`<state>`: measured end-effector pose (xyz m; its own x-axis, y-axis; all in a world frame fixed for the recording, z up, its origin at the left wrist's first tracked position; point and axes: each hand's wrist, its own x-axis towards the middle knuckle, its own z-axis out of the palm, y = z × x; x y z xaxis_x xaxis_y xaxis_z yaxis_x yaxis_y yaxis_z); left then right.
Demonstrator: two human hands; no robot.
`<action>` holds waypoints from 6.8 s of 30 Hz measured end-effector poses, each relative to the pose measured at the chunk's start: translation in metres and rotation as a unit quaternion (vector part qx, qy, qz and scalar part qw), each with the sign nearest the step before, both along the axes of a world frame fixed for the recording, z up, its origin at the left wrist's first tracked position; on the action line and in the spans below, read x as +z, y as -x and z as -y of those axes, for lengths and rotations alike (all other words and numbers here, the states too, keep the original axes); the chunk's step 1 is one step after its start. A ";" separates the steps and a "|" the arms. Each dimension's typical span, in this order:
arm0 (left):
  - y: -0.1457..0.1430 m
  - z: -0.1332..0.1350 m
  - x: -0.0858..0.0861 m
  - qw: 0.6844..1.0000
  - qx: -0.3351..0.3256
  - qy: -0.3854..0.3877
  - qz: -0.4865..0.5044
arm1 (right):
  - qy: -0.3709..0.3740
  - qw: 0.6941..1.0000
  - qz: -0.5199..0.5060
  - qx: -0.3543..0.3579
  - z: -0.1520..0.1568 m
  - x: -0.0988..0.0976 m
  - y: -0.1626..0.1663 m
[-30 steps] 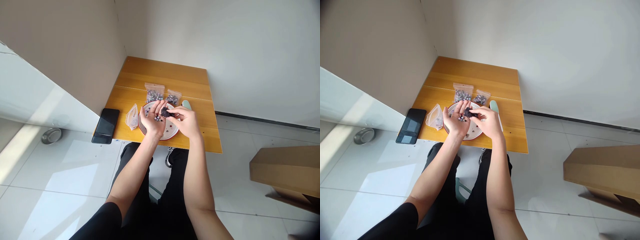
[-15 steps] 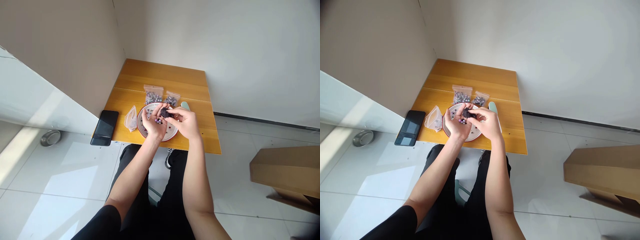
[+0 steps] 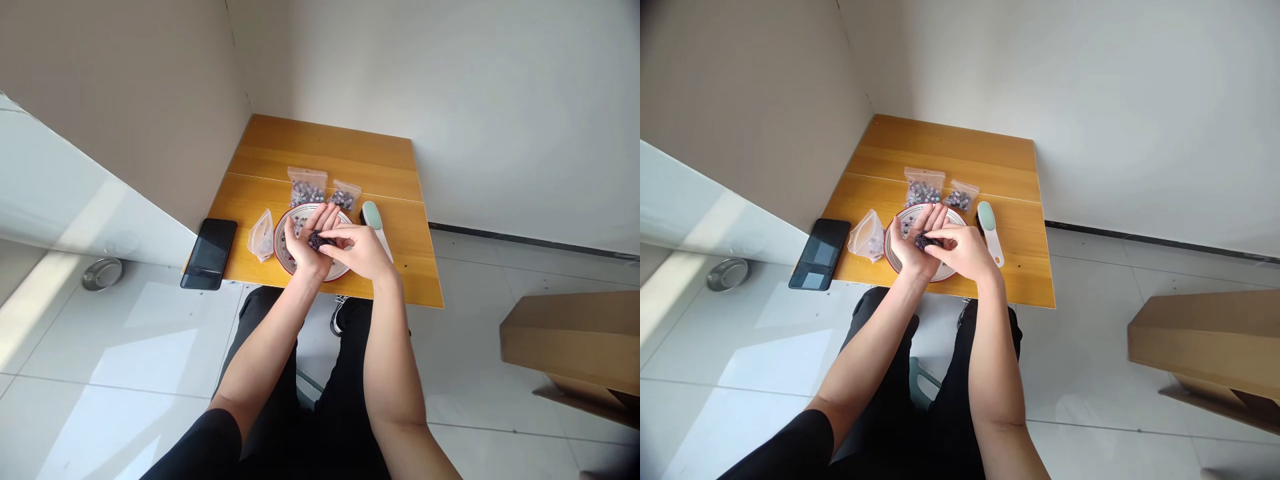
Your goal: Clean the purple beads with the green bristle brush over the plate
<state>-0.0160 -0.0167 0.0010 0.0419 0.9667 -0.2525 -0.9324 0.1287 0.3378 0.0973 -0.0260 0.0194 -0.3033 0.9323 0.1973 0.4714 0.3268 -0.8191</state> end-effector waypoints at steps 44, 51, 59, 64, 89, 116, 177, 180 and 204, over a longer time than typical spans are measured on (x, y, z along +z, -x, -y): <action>-0.002 0.001 -0.002 1.000 0.002 0.017 0.007 | 0.012 1.000 0.022 -0.004 0.004 0.007 -0.003; -0.004 0.000 -0.001 1.000 -0.004 0.029 0.013 | -0.020 0.999 0.026 -0.036 0.003 0.008 0.002; -0.003 -0.001 -0.003 1.000 -0.005 0.013 0.008 | 0.023 1.000 0.005 -0.004 0.006 0.010 -0.003; -0.004 0.000 -0.003 1.000 -0.009 0.016 0.013 | -0.009 0.999 0.016 -0.043 0.004 0.008 0.000; -0.002 0.000 0.000 1.000 -0.010 0.019 0.007 | -0.023 0.998 0.036 -0.042 0.003 0.006 -0.003; -0.001 -0.004 -0.004 1.000 0.003 0.018 0.007 | -0.021 0.996 0.060 -0.067 0.002 0.005 -0.004; 0.003 -0.006 -0.002 0.999 0.019 0.032 0.017 | -0.116 0.877 -0.121 -0.451 -0.015 -0.004 -0.040; 0.000 -0.003 0.001 0.999 0.012 0.047 0.009 | -0.053 0.852 -0.023 -0.521 -0.013 -0.013 -0.060; 0.113 -0.018 0.082 0.975 0.180 -0.038 -0.128 | -0.197 0.976 0.095 -0.010 0.005 -0.003 0.099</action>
<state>-0.1288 0.0015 0.0831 -0.3577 0.9238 -0.1366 -0.7968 -0.2256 0.5605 -0.0015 -0.0310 0.0168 -0.3529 0.8009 0.4837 0.6120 0.5886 -0.5281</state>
